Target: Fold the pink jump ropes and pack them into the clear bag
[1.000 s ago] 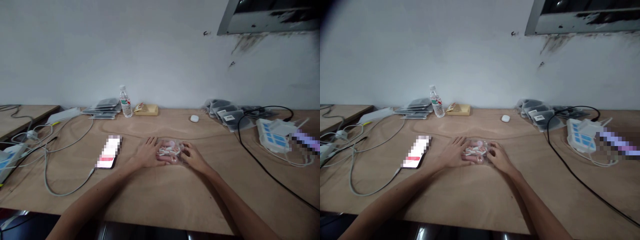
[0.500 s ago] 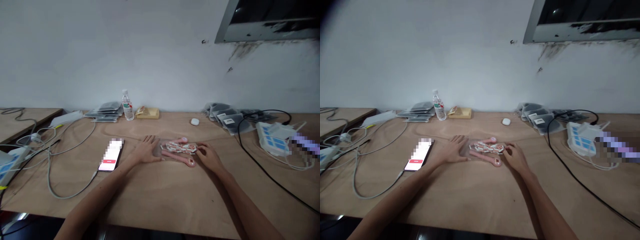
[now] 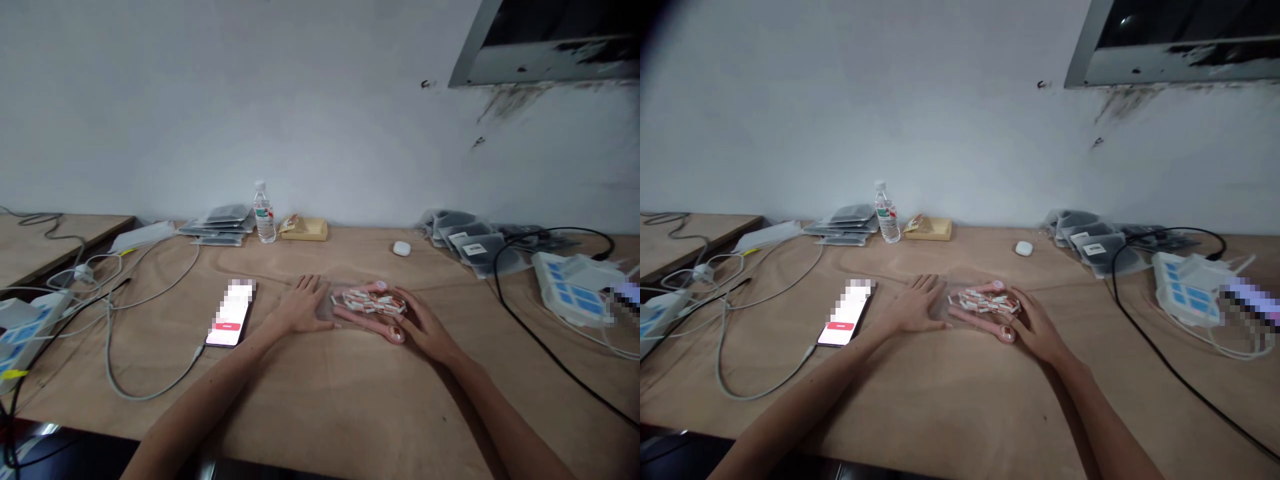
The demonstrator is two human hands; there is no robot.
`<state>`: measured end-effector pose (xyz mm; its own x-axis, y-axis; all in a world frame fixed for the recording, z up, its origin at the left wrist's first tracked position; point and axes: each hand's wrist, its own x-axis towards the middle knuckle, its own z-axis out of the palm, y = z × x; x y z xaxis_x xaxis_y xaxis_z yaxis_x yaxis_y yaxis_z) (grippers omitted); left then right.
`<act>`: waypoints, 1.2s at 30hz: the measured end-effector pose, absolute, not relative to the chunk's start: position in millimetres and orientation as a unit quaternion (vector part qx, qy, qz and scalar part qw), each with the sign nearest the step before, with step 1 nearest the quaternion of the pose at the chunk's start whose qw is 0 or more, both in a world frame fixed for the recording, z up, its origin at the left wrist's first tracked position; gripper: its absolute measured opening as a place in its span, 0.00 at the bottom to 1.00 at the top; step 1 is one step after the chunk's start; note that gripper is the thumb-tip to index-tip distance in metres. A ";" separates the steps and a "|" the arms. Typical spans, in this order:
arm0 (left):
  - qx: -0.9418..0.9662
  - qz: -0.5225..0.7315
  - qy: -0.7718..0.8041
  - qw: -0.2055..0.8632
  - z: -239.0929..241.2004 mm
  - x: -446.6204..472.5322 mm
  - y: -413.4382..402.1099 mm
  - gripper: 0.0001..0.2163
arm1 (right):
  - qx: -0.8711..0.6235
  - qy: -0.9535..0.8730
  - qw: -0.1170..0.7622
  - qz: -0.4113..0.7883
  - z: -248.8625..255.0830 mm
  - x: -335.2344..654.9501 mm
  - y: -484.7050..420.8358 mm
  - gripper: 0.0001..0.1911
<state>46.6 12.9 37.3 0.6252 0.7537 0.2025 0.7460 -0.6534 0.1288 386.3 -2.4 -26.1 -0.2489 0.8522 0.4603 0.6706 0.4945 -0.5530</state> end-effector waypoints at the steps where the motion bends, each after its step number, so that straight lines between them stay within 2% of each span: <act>1: 0.902 0.120 0.416 0.014 37.5 46.7 12.8 0.45 | -0.476 -0.791 0.364 0.124 -24.0 384.5 -3.2 0.31; 4: 0.903 0.118 0.414 0.010 38.4 47.1 12.1 0.45 | -0.443 -0.820 0.338 0.129 -18.2 380.2 -4.0 0.35; 11: 0.904 0.114 0.412 0.010 39.9 47.3 11.9 0.46 | -0.456 -0.814 0.334 0.135 -15.9 376.4 0.8 0.25; 21: 0.879 0.114 0.463 -0.003 35.1 39.5 17.5 0.45 | -0.493 -0.795 0.339 0.098 -18.5 388.0 5.7 0.18; 25: 0.881 0.108 0.460 -0.007 34.9 39.6 17.4 0.44 | -0.509 -0.786 0.339 0.089 -22.7 391.5 4.9 0.19; 32: 0.880 0.104 0.462 -0.022 35.9 40.9 17.1 0.45 | -0.461 -0.817 0.335 0.087 -23.1 382.3 1.3 0.26; 36: 0.882 0.105 0.459 -0.019 36.1 41.5 17.3 0.44 | -0.465 -0.811 0.343 0.090 -22.5 381.0 1.0 0.25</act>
